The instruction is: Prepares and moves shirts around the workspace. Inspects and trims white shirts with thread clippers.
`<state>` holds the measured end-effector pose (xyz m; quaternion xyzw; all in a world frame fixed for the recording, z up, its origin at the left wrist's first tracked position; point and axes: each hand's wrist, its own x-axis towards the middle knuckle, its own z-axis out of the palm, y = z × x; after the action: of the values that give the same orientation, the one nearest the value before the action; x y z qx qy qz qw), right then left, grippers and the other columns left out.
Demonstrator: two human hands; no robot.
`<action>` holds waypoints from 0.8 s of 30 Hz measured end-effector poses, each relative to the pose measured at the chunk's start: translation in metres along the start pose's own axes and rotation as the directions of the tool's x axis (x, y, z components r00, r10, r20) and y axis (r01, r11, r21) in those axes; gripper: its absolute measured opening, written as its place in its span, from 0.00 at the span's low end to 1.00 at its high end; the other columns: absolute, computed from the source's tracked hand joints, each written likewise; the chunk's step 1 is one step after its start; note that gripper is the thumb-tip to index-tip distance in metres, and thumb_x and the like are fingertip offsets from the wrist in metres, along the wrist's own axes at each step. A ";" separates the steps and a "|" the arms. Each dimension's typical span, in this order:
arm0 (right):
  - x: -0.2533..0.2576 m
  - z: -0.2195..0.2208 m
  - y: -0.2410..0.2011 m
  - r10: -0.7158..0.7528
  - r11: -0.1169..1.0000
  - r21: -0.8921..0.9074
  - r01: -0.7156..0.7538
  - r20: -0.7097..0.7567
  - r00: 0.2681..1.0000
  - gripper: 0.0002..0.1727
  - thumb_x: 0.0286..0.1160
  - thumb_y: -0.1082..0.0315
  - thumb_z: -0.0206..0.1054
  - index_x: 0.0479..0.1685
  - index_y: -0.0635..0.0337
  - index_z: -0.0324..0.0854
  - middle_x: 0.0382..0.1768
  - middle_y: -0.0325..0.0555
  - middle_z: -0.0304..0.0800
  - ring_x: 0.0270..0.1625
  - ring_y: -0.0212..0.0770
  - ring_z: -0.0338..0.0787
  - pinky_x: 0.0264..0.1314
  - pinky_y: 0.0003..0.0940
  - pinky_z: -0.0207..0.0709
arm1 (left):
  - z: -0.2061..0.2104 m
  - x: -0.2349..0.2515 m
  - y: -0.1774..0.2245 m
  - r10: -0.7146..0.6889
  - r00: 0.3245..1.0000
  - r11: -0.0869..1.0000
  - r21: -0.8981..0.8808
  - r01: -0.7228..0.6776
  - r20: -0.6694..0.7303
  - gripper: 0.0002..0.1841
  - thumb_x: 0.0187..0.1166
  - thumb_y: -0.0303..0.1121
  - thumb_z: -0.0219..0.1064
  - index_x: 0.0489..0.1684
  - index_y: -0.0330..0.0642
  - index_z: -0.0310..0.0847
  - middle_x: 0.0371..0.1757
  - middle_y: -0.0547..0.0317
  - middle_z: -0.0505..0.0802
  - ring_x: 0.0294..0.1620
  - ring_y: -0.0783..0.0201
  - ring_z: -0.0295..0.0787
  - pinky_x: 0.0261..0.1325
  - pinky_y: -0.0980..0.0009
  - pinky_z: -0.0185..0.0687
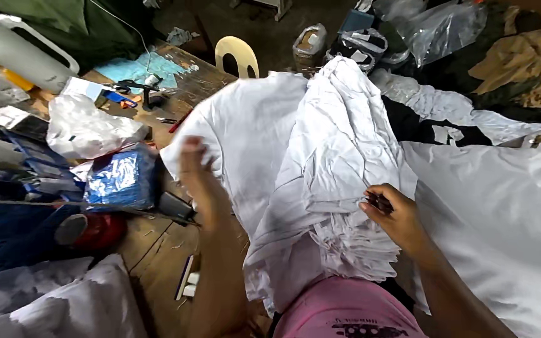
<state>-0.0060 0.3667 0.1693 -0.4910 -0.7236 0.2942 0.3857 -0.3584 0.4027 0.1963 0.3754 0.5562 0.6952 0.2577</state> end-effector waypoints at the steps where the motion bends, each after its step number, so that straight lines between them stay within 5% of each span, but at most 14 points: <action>1: 0.006 0.006 0.001 0.053 0.998 0.014 -0.054 0.056 0.997 0.23 0.77 0.58 0.70 0.56 0.73 0.83 0.44 0.56 0.90 0.40 0.32 0.86 0.44 0.24 0.80 | 0.013 -0.019 -0.012 -0.005 0.992 0.989 0.146 -0.014 0.129 0.20 0.93 0.43 0.52 0.74 0.43 0.73 0.67 0.66 0.87 0.64 0.72 0.85 0.70 0.67 0.80; 3: 0.024 0.021 0.000 0.103 0.993 0.050 -0.111 0.141 0.985 0.26 0.81 0.57 0.68 0.64 0.73 0.79 0.52 0.60 0.90 0.49 0.40 0.90 0.55 0.33 0.84 | 0.050 -0.050 -0.033 -0.033 0.925 0.899 0.416 -0.138 0.379 0.17 0.88 0.34 0.61 0.65 0.29 0.81 0.59 0.43 0.91 0.57 0.56 0.90 0.63 0.56 0.85; 7: 0.059 0.053 -0.004 0.101 0.995 0.011 -0.104 0.173 0.980 0.20 0.85 0.66 0.65 0.65 0.74 0.76 0.54 0.63 0.86 0.49 0.49 0.90 0.55 0.44 0.85 | 0.102 -0.077 -0.069 -0.059 0.859 0.710 0.626 -0.322 0.509 0.19 0.75 0.35 0.74 0.56 0.29 0.87 0.53 0.33 0.89 0.57 0.36 0.87 0.60 0.42 0.82; 9: 0.067 0.060 -0.003 0.098 0.993 -0.082 -0.081 0.224 0.970 0.19 0.86 0.66 0.64 0.65 0.73 0.78 0.55 0.62 0.86 0.50 0.52 0.90 0.57 0.47 0.85 | 0.102 -0.076 -0.066 -0.067 0.877 0.668 0.674 -0.316 0.477 0.10 0.79 0.28 0.67 0.49 0.29 0.89 0.48 0.36 0.92 0.53 0.40 0.91 0.58 0.44 0.85; 12: 0.069 0.064 -0.003 0.055 0.962 -0.271 0.013 0.241 0.969 0.18 0.86 0.64 0.63 0.63 0.71 0.82 0.53 0.64 0.88 0.53 0.60 0.91 0.60 0.55 0.84 | 0.085 -0.078 -0.045 -0.148 0.882 0.698 0.679 -0.228 0.447 0.13 0.86 0.30 0.61 0.47 0.27 0.88 0.42 0.40 0.93 0.43 0.47 0.93 0.53 0.50 0.87; 15: 0.072 0.075 -0.006 -0.026 0.924 -0.366 0.111 0.229 0.973 0.16 0.83 0.67 0.66 0.59 0.71 0.84 0.49 0.65 0.89 0.53 0.64 0.91 0.58 0.58 0.84 | 0.071 -0.085 -0.046 -0.103 0.904 0.790 0.586 -0.179 0.416 0.12 0.85 0.28 0.61 0.42 0.27 0.87 0.33 0.48 0.91 0.31 0.62 0.86 0.41 0.66 0.82; 18: 0.079 0.089 -0.015 -0.069 0.896 -0.408 0.176 0.264 0.962 0.15 0.81 0.68 0.67 0.57 0.72 0.85 0.46 0.65 0.89 0.51 0.64 0.92 0.55 0.58 0.84 | 0.070 -0.087 -0.052 -0.024 0.910 0.831 0.515 -0.211 0.413 0.10 0.82 0.27 0.64 0.39 0.28 0.88 0.31 0.49 0.91 0.29 0.67 0.86 0.39 0.71 0.82; 22: 0.090 0.095 -0.016 -0.056 0.903 -0.403 0.149 0.234 0.971 0.13 0.82 0.69 0.66 0.54 0.72 0.87 0.43 0.63 0.91 0.47 0.62 0.93 0.50 0.56 0.86 | 0.076 -0.093 -0.053 0.022 0.889 0.823 0.496 -0.276 0.458 0.10 0.81 0.29 0.66 0.38 0.29 0.90 0.34 0.48 0.93 0.33 0.63 0.89 0.42 0.69 0.85; 24: 0.092 0.086 -0.013 -0.038 0.919 -0.379 0.109 0.189 0.981 0.13 0.84 0.70 0.64 0.54 0.71 0.87 0.43 0.63 0.91 0.47 0.62 0.93 0.50 0.58 0.86 | 0.077 -0.095 -0.045 -0.073 0.870 0.744 0.608 -0.279 0.488 0.17 0.82 0.37 0.67 0.49 0.28 0.89 0.43 0.41 0.93 0.44 0.50 0.92 0.51 0.56 0.87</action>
<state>-0.1055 0.4443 0.1594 -0.5017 -0.8169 0.1734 0.2258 -0.2430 0.3845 0.1383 0.6336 0.6607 0.3506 0.1978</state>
